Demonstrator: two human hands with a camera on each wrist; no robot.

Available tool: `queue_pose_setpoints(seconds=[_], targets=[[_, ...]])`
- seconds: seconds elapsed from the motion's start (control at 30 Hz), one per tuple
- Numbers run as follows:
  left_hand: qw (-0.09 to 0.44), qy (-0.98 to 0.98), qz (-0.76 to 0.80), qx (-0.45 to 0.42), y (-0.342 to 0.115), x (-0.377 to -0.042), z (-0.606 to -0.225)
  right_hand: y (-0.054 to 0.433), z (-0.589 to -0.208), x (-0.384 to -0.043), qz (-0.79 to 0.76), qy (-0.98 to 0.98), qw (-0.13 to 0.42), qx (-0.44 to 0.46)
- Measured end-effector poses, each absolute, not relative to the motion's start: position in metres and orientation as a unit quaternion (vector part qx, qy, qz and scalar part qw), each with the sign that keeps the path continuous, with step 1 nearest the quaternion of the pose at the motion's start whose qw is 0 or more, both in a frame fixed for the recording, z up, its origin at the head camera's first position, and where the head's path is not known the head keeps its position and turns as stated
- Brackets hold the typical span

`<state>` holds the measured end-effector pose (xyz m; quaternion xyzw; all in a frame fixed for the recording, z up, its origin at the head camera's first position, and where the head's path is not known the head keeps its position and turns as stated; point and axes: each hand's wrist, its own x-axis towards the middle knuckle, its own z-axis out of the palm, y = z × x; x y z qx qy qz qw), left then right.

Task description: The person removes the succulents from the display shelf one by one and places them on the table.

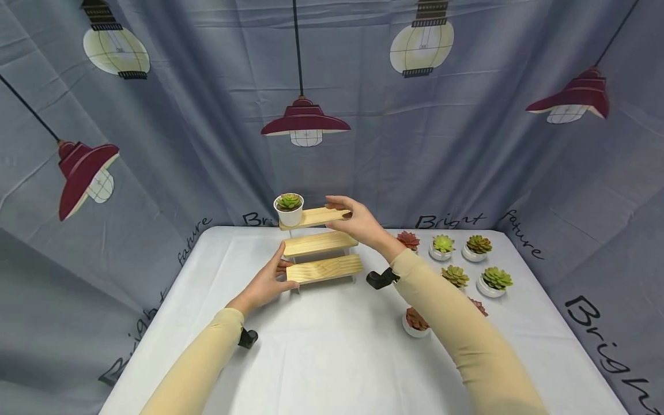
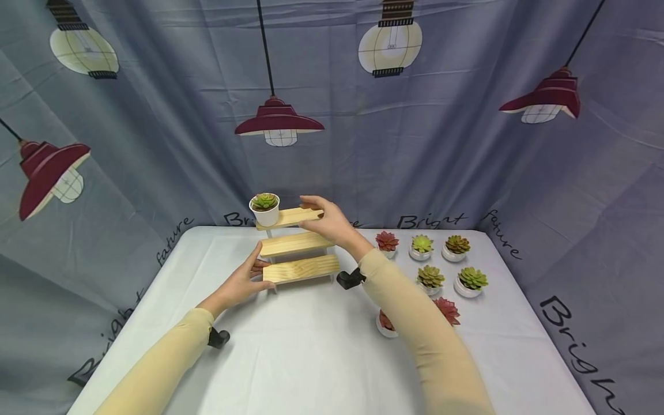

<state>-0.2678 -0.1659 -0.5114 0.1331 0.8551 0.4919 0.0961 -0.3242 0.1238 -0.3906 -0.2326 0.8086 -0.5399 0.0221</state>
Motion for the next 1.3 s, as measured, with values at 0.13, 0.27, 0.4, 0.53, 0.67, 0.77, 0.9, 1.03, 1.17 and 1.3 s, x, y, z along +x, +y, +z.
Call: queue_pose_setpoints(seconds=[0.13,0.27,0.4,0.53,0.67,0.77,0.9,1.03,1.17,1.3], targets=[[0.094,0.853,0.495,0.135,-0.166,-0.268,-0.511,0.107,-0.397,-0.333,-0.547,0.808,0.008,-0.220],[0.094,0.852,0.496,0.138,-0.167,-0.268,-0.512,0.094,-0.405,-0.341,-0.553,0.807,0.003,-0.210],[0.096,0.852,0.497,0.138,-0.167,-0.268,-0.512,0.082,-0.410,-0.346,-0.552,0.810,-0.004,-0.198],[0.094,0.852,0.496,0.140,-0.167,-0.269,-0.513,0.071,-0.412,-0.349,-0.537,0.824,-0.009,-0.182],[0.093,0.854,0.492,0.142,-0.168,-0.269,-0.513,0.060,-0.415,-0.350,-0.516,0.840,-0.016,-0.167],[0.094,0.853,0.493,0.142,-0.168,-0.269,-0.512,0.051,-0.416,-0.349,-0.509,0.847,-0.015,-0.152],[0.094,0.853,0.494,0.141,-0.168,-0.268,-0.512,0.042,-0.416,-0.348,-0.505,0.852,-0.012,-0.136],[0.090,0.853,0.494,0.144,-0.169,-0.269,-0.512,0.035,-0.418,-0.350,-0.506,0.852,-0.020,-0.132],[0.089,0.852,0.494,0.149,-0.169,-0.270,-0.514,0.029,-0.420,-0.351,-0.518,0.844,-0.025,-0.135],[0.089,0.850,0.496,0.152,-0.169,-0.271,-0.514,0.024,-0.422,-0.351,-0.531,0.836,-0.019,-0.138]])
